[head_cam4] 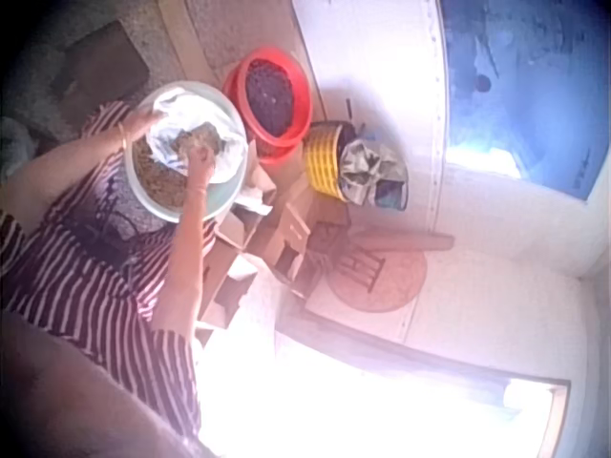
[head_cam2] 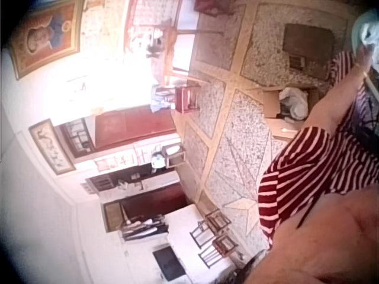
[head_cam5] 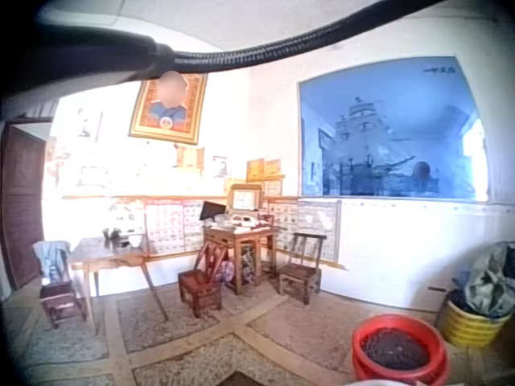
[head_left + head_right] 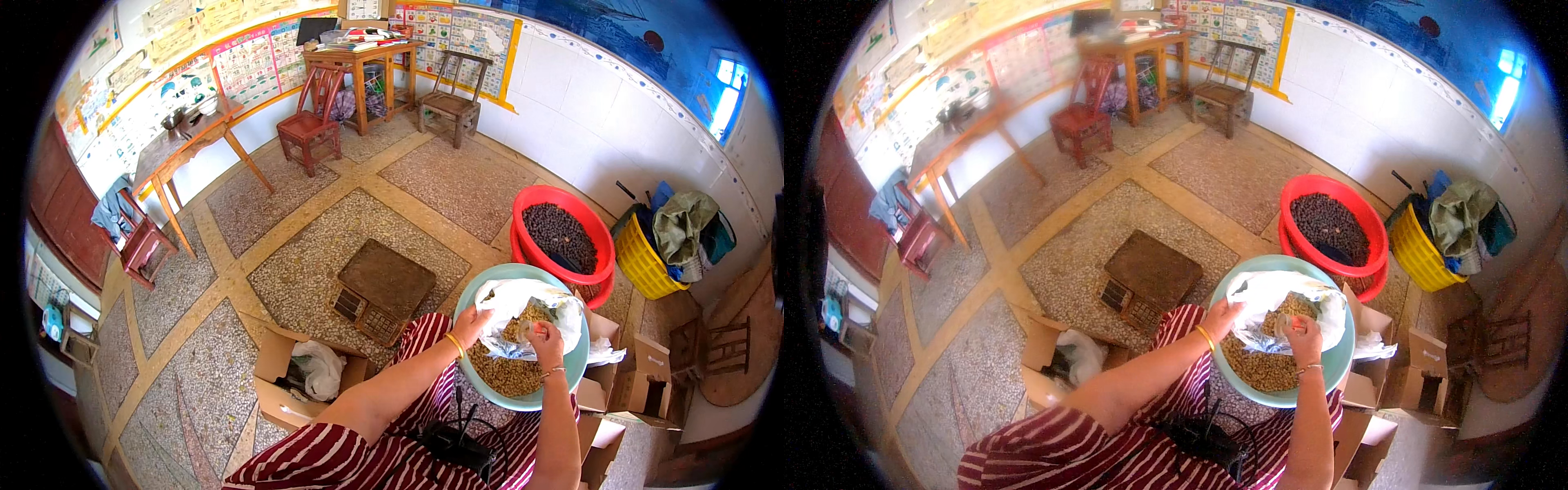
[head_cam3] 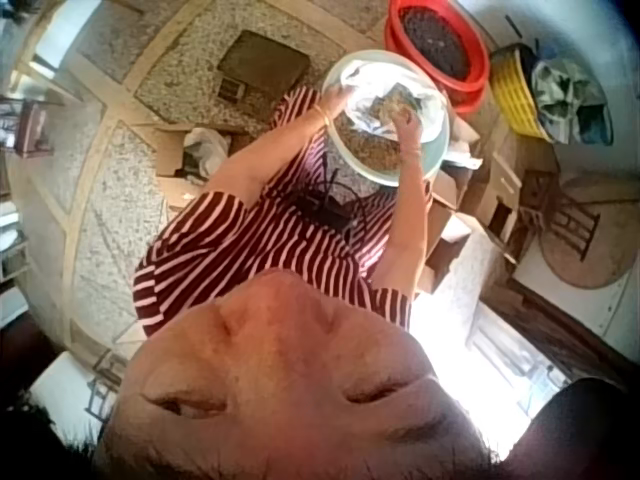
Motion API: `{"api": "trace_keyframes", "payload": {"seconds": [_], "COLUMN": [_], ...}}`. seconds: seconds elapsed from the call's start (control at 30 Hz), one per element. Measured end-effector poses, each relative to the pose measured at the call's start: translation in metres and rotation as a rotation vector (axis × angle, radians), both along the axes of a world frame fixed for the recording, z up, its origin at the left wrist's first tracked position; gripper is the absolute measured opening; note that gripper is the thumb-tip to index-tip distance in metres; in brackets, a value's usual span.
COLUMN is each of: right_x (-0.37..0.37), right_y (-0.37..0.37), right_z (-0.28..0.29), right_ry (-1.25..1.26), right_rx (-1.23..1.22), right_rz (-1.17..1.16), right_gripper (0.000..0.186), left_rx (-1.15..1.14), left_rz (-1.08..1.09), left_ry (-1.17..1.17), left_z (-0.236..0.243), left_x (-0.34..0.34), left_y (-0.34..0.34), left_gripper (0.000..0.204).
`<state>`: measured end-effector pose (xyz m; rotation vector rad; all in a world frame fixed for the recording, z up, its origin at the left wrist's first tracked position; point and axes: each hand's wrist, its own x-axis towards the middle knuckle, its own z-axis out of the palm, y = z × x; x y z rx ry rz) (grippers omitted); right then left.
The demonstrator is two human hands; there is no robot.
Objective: The person sits on the floor and pours light-colored grains from a white sack into a light blue basin using a small plastic cup. The person repeatedly scoops grains from the sack and pours them into the basin, which already contains some grains.
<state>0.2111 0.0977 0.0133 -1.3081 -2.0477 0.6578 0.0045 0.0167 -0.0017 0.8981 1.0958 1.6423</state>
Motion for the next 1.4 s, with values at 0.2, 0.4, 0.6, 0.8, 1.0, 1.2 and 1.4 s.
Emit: {"api": "trace_keyframes", "payload": {"seconds": [0.2,0.4,0.6,0.8,1.0,1.2,1.4], "right_x": [-0.025,-0.019,0.001,0.023,0.025,0.0,0.001], "right_y": [-0.007,-0.009,-0.006,-0.034,-0.036,-0.042,-0.045], "right_z": [0.008,0.005,0.004,0.014,-0.02,-0.043,-0.052], "right_ry": [-0.307,-0.383,0.163,0.332,-0.321,-0.693,-0.636], "right_rx": [0.253,0.426,0.144,-0.799,-0.383,-0.12,-0.259], "right_rz": [-0.007,-0.01,-0.082,0.196,0.41,0.139,0.367], "right_gripper": [0.036,0.047,0.04,0.035,0.046,0.039,0.038], "left_rx": [0.013,-0.008,-0.026,-0.051,-0.059,-0.046,-0.104], "left_rz": [0.021,0.016,0.025,0.052,0.036,0.08,0.01], "left_ry": [-0.002,0.044,0.049,0.074,0.142,0.111,0.11], "left_z": [0.001,-0.011,0.0,0.002,0.002,0.003,-0.004], "left_x": [0.0,-0.001,0.0,0.0,-0.002,0.0,-0.005], "left_y": [-0.001,0.003,0.0,-0.003,-0.002,-0.004,-0.003], "left_gripper": [0.033,0.033,0.034,0.034,0.038,0.036,0.032]}}
